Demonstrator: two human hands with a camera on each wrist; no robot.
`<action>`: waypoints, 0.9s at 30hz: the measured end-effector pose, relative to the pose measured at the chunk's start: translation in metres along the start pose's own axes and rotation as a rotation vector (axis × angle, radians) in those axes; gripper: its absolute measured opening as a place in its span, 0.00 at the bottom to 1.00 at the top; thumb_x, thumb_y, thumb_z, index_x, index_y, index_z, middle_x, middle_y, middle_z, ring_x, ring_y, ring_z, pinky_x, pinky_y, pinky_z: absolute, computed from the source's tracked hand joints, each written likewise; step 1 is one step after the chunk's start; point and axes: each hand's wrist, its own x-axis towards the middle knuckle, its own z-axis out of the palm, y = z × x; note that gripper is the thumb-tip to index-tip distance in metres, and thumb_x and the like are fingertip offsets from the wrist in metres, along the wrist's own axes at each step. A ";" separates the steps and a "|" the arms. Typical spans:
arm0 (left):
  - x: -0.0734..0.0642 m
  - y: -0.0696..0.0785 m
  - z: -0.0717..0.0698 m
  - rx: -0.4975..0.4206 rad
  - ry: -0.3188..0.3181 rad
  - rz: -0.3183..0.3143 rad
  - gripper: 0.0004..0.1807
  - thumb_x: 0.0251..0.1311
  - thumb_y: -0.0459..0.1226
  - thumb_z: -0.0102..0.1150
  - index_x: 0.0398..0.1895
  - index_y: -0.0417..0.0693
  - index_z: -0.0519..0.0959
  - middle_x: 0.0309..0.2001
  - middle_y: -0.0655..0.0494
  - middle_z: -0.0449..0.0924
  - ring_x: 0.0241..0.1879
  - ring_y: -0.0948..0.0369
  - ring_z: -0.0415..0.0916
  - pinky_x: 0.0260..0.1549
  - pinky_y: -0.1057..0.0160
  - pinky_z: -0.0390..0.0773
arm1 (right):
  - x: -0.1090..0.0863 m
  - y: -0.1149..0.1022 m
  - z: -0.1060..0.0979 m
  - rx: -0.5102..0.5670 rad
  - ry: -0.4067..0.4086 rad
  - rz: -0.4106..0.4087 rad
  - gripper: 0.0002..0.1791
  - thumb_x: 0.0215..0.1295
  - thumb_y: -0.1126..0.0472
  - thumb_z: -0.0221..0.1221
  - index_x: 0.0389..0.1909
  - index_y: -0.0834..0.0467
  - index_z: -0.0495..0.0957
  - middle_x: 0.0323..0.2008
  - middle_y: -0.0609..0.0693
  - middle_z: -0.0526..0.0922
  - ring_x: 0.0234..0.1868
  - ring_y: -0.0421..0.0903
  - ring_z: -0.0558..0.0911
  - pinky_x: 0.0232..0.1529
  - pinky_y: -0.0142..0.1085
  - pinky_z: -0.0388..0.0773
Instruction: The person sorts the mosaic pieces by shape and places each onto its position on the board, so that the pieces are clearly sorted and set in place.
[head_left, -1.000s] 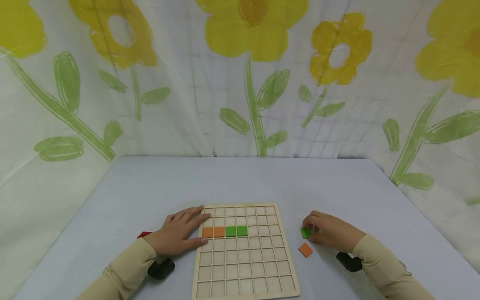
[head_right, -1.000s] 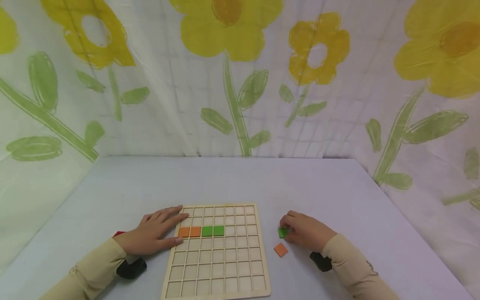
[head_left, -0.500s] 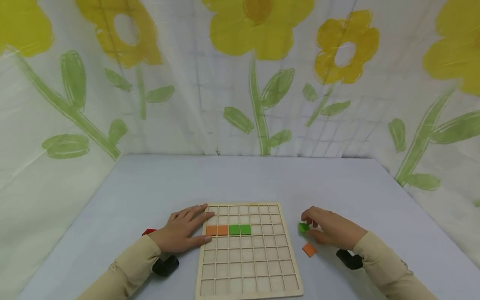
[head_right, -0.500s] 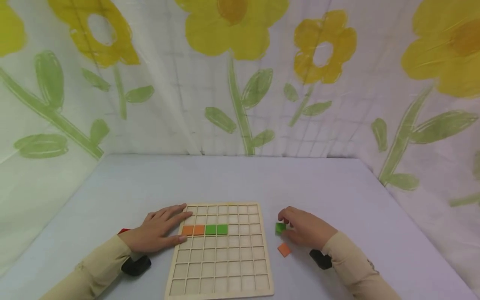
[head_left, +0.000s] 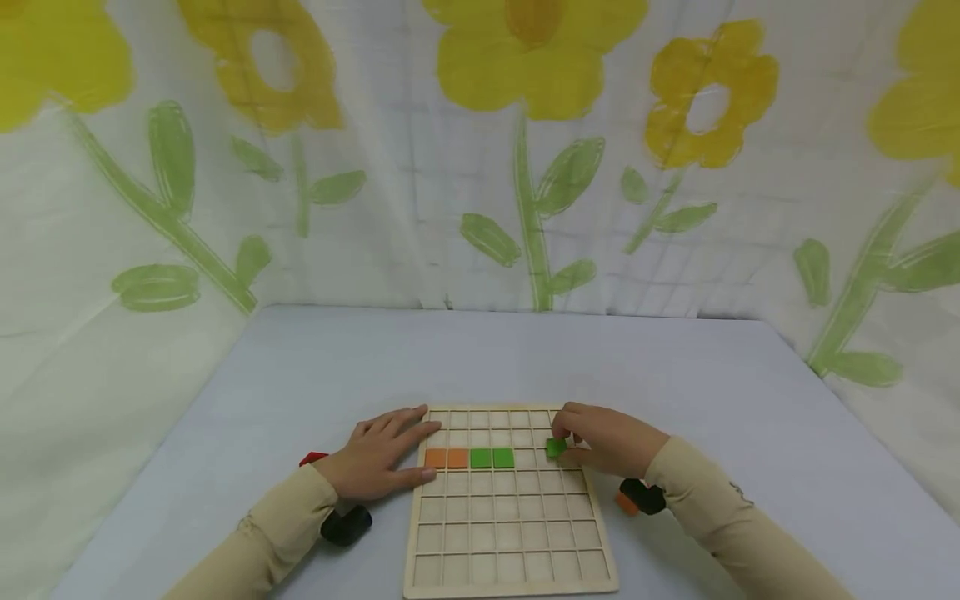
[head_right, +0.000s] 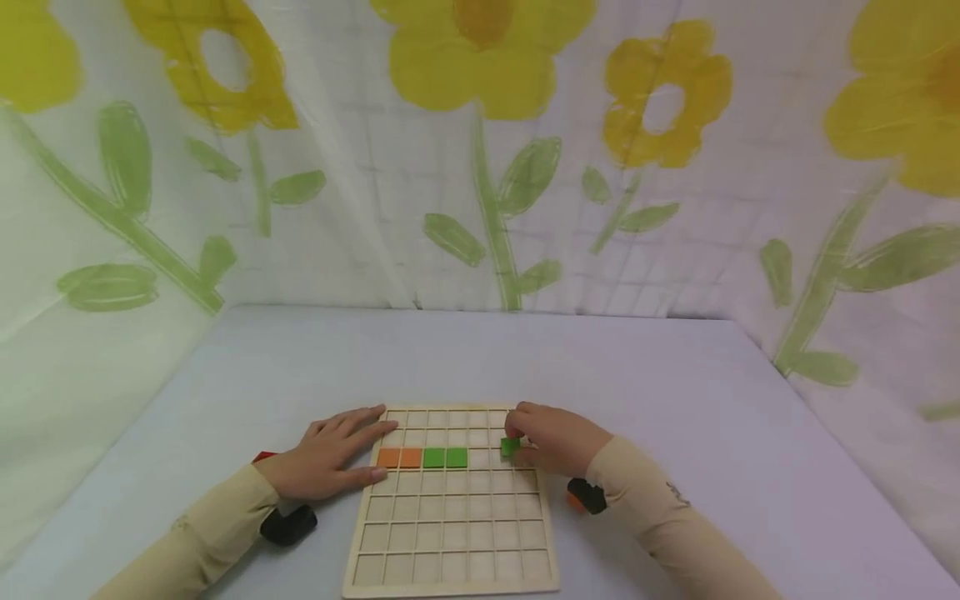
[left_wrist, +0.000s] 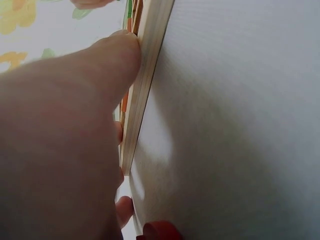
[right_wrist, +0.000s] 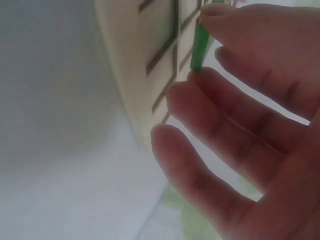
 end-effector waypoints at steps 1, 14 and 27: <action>0.001 0.001 0.000 -0.001 -0.003 0.002 0.36 0.65 0.62 0.46 0.72 0.58 0.59 0.74 0.50 0.50 0.71 0.44 0.50 0.56 0.38 0.56 | 0.002 -0.001 0.001 0.002 -0.008 0.003 0.09 0.63 0.57 0.63 0.41 0.49 0.74 0.40 0.38 0.75 0.40 0.38 0.78 0.41 0.31 0.76; 0.007 0.000 0.001 0.020 -0.040 -0.003 0.37 0.65 0.63 0.44 0.73 0.59 0.57 0.75 0.51 0.48 0.72 0.45 0.48 0.59 0.38 0.54 | 0.026 -0.017 0.015 -0.013 -0.035 -0.019 0.06 0.63 0.55 0.63 0.38 0.49 0.76 0.39 0.38 0.74 0.37 0.32 0.73 0.42 0.29 0.74; 0.002 -0.003 -0.001 0.016 -0.030 -0.002 0.37 0.65 0.62 0.45 0.73 0.58 0.58 0.75 0.49 0.49 0.71 0.45 0.49 0.58 0.37 0.55 | 0.032 -0.024 0.019 -0.008 -0.031 -0.023 0.07 0.63 0.55 0.63 0.39 0.49 0.76 0.40 0.39 0.74 0.36 0.33 0.72 0.41 0.30 0.74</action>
